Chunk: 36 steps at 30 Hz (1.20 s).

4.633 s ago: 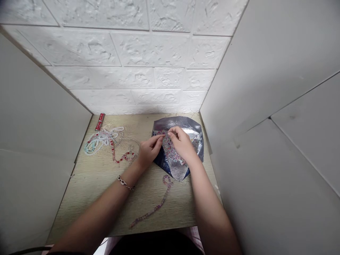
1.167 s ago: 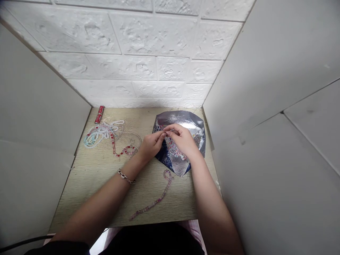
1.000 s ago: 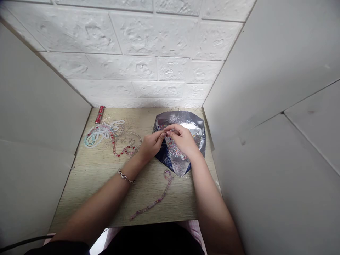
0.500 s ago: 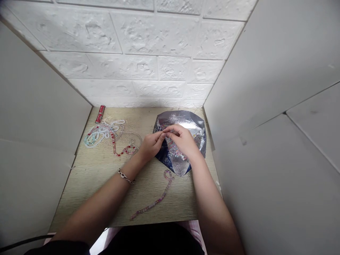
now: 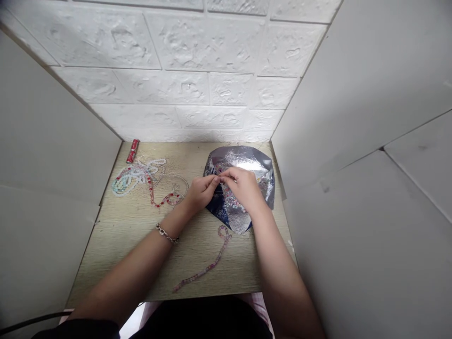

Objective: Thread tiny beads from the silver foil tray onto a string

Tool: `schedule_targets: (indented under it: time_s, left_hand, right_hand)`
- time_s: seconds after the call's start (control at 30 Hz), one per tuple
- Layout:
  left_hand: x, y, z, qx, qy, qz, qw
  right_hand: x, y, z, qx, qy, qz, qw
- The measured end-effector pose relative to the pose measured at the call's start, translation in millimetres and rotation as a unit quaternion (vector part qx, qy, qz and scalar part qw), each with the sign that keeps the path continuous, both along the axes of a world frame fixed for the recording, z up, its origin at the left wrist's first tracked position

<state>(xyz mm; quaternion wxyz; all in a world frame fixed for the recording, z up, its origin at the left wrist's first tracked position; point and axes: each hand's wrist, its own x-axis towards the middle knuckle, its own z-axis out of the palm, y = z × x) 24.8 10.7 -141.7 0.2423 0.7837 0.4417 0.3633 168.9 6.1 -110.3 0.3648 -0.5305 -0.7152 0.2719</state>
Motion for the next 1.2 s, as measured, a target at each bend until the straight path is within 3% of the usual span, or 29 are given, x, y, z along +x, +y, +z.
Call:
schedule_targets:
  time_s: [0.23,0.63,0.93,1.2]
  left_hand:
    - [0,1,1.4,-0.035,-0.023,-0.017,0.999]
    - [2,6,-0.6,-0.18,-0.155,-0.041,0.971]
    - [4,8,-4.9,-0.225,-0.213,-0.027,0.95]
    - [5,11,-8.4,-0.313,-0.318,-0.035,0.894]
  right_hand:
    - [3,-1,1.7,-0.051,0.013,0.005,0.999]
    - [3,3,-5.6,-0.08,0.077,0.048,0.993]
    - [-6,0,-2.8,0.013,-0.013,0.017,1.0]
    - [-10,1,-7.3,0.083,-0.075,0.006,0.994]
